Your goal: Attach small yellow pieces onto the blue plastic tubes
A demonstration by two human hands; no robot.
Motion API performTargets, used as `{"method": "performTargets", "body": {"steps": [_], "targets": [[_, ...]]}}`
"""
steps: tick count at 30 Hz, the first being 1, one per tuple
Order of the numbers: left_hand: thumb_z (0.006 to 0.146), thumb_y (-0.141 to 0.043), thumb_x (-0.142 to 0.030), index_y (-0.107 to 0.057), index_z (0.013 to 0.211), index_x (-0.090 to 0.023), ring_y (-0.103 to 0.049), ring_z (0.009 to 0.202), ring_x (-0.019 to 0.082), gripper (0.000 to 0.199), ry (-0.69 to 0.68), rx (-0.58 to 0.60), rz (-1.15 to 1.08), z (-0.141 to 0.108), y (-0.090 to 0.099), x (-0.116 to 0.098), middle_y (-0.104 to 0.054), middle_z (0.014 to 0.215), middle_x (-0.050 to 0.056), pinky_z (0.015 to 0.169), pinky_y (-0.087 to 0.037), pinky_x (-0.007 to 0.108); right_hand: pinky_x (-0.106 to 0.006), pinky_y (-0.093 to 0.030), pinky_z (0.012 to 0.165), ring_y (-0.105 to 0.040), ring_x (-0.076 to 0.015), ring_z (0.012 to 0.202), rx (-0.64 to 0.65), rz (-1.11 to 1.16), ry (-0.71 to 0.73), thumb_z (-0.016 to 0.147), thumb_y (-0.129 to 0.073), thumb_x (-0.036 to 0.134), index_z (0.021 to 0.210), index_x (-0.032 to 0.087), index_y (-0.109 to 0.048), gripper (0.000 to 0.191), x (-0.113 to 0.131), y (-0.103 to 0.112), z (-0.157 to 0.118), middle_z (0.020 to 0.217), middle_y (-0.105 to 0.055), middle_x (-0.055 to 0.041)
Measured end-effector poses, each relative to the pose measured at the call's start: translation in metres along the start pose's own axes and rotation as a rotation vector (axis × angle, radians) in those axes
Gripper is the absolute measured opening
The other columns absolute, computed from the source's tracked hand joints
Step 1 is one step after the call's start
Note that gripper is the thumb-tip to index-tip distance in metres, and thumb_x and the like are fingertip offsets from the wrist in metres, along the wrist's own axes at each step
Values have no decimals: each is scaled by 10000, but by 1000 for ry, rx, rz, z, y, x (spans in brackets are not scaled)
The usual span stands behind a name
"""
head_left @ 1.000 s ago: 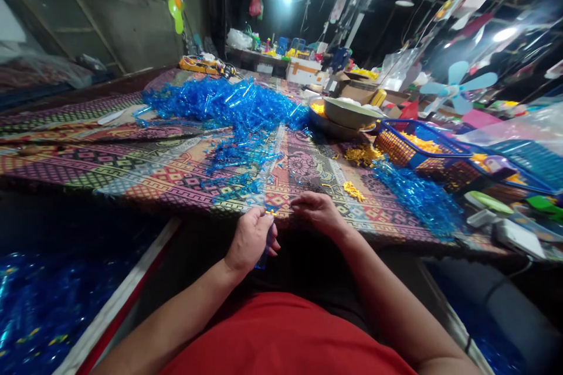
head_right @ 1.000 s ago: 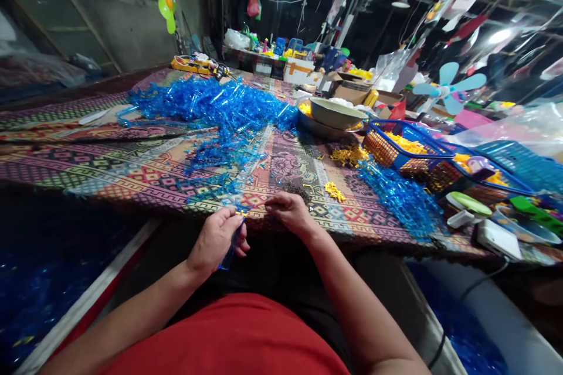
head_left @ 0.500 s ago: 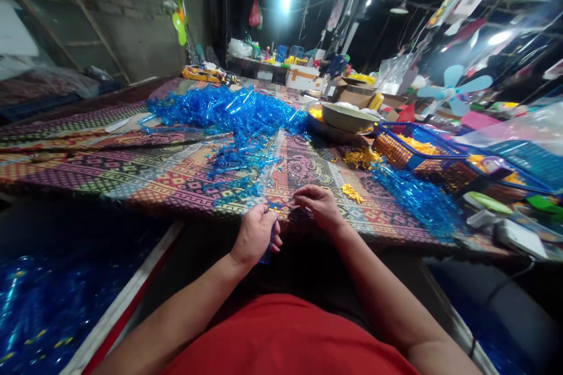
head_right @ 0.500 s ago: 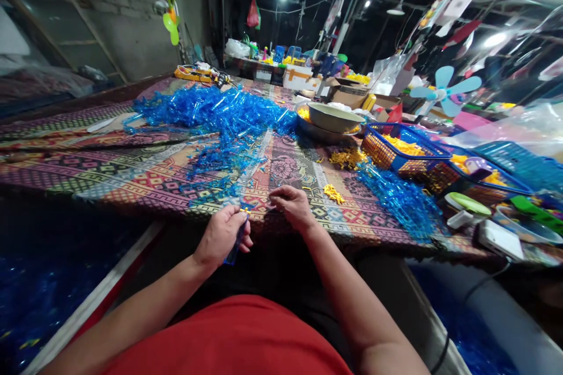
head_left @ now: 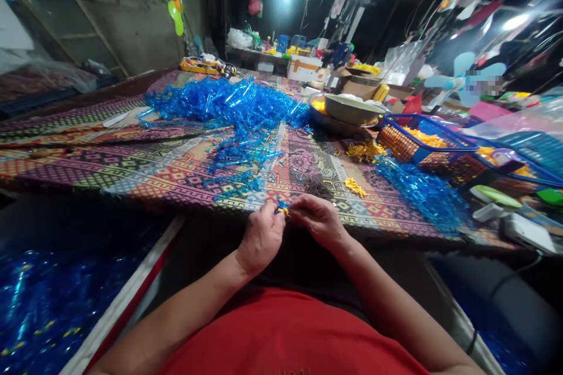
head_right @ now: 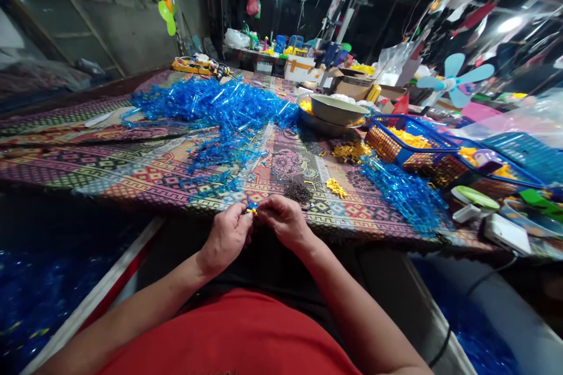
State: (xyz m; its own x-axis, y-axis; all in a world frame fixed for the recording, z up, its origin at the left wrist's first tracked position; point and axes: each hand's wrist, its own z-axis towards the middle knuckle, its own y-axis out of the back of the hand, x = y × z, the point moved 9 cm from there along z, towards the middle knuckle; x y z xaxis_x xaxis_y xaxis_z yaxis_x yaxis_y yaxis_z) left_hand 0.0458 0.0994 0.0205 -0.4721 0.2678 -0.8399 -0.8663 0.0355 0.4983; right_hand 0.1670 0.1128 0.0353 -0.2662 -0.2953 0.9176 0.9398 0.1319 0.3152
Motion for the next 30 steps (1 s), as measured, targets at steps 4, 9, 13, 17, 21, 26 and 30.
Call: {"method": "performTargets", "body": {"steps": [4, 9, 13, 17, 21, 26, 30], "targets": [[864, -369, -243, -536, 832, -177, -548, 526, 145, 182, -57, -26, 106, -1, 2, -4, -571, 593, 22, 540, -386, 248, -225, -428, 483, -513, -112, 514, -30, -78, 38, 759, -620, 371, 719, 187, -613, 189, 6, -1, -4, 619, -576, -8], [875, -357, -254, -540, 918, -164, -593, 606, 181, 209, -68, -36, 211, -2, -1, -2, -612, 667, 55, 588, -404, 271, -231, -425, 467, -505, -114, 492, -31, -29, 11, 765, -610, 390, 719, 196, -599, 200, 5, -4, -8, 592, -569, -1], [882, -343, -257, -531, 974, -146, -629, 721, 216, 236, -112, -8, 257, -5, -5, -7, -646, 781, 104, 648, -427, 293, -235, -428, 492, -512, -116, 517, -89, -83, 38, 771, -610, 338, 734, 191, -603, 152, 3, 0, -10, 614, -580, -7], [892, -323, -265, -512, 1003, -139, -638, 768, 228, 253, -149, 23, 278, -8, -7, -9, -650, 833, 125, 674, -437, 302, -245, -439, 540, -522, -121, 563, -116, -74, 67, 770, -617, 290, 745, 188, -612, 105, 2, 3, -11, 650, -578, -10], [900, -309, -266, -509, 974, -147, -632, 762, 219, 245, -193, 42, 274, -8, -9, -10, -642, 829, 115, 672, -435, 295, -266, -451, 627, -545, -145, 671, -136, -100, 139, 760, -634, 280, 729, 184, -632, 101, 11, 8, -13, 710, -585, -30], [885, -337, -242, -510, 933, -168, -619, 752, 195, 194, -199, 52, 209, -8, -8, -13, -633, 817, 88, 675, -424, 277, -245, -430, 575, -515, -137, 657, -130, -76, 68, 759, -636, 301, 731, 187, -613, 120, 9, 9, -14, 700, -551, -22], [872, -350, -223, -513, 873, -172, -589, 689, 175, 171, -176, 71, 143, -9, -8, -14, -606, 751, 61, 650, -411, 268, -232, -398, 526, -479, -121, 609, -136, -85, 47, 767, -623, 310, 719, 186, -607, 133, 7, 6, -16, 665, -527, -13]]}}
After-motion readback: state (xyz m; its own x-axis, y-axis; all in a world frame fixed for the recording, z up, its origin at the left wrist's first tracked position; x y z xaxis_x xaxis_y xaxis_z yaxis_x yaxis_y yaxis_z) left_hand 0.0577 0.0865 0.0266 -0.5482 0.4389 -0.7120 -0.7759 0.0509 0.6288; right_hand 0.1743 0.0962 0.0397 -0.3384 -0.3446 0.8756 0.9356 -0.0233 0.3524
